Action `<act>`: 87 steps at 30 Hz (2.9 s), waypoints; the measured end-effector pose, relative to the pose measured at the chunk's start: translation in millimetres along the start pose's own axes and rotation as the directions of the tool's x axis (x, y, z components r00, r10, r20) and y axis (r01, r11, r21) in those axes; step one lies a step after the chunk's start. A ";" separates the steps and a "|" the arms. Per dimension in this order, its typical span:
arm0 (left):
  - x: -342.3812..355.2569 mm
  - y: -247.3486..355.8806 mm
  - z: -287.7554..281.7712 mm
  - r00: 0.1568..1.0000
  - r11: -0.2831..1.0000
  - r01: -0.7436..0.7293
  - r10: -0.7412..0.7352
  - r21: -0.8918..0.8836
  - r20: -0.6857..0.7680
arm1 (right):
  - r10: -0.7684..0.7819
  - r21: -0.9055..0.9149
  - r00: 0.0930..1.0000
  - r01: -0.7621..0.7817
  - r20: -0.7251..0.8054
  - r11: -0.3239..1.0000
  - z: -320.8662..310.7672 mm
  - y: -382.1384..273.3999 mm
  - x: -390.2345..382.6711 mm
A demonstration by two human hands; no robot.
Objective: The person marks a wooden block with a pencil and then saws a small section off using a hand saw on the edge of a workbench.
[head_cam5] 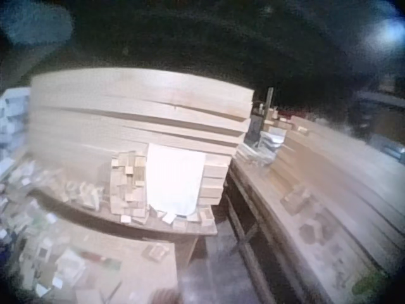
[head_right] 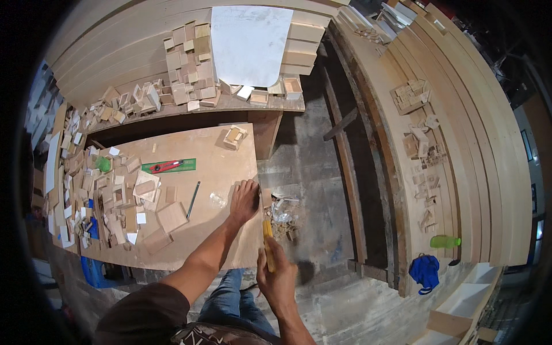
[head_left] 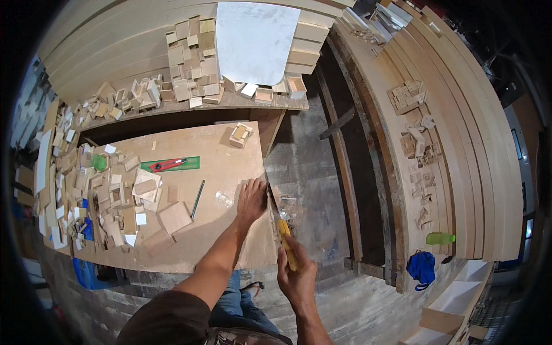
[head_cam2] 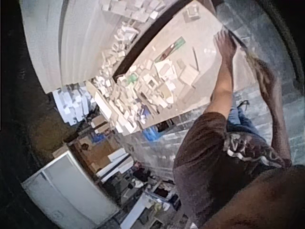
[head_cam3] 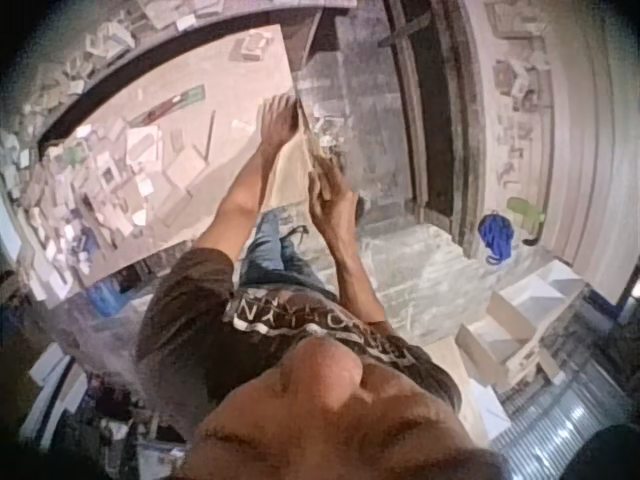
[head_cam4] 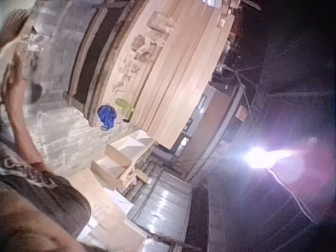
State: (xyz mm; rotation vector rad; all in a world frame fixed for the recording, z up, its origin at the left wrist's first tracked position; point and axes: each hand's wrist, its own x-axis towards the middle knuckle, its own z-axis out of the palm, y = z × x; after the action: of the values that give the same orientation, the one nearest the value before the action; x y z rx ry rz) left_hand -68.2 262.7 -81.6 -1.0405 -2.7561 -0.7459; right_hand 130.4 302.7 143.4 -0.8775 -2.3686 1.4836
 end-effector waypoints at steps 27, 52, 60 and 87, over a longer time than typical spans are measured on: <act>-1.3 -12.7 15.1 0.995 0.987 0.039 -0.053 0.156 0.084 | 0.074 0.049 0.974 -0.086 0.213 0.995 -3.3 -61.6 70.7; 4.8 -1.0 0.0 0.998 0.993 0.004 0.002 0.118 -0.058 | -0.060 -0.102 0.990 0.073 0.124 0.992 2.9 -17.6 65.7; 4.6 -3.0 19.8 0.999 0.993 0.048 -0.047 0.108 -0.009 | -0.165 -0.031 0.984 0.167 0.060 0.985 18.1 9.7 77.8; 8.2 -8.5 17.4 0.987 0.991 0.080 -0.093 0.107 0.129 | -0.234 -0.063 0.972 0.233 -0.009 0.971 21.2 6.3 91.1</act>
State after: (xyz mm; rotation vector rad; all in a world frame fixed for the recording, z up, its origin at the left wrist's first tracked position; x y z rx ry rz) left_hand -78.6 270.4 -98.1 -0.9911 -2.9348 -0.5580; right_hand 50.0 342.2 116.2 -0.5949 -2.4195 1.3143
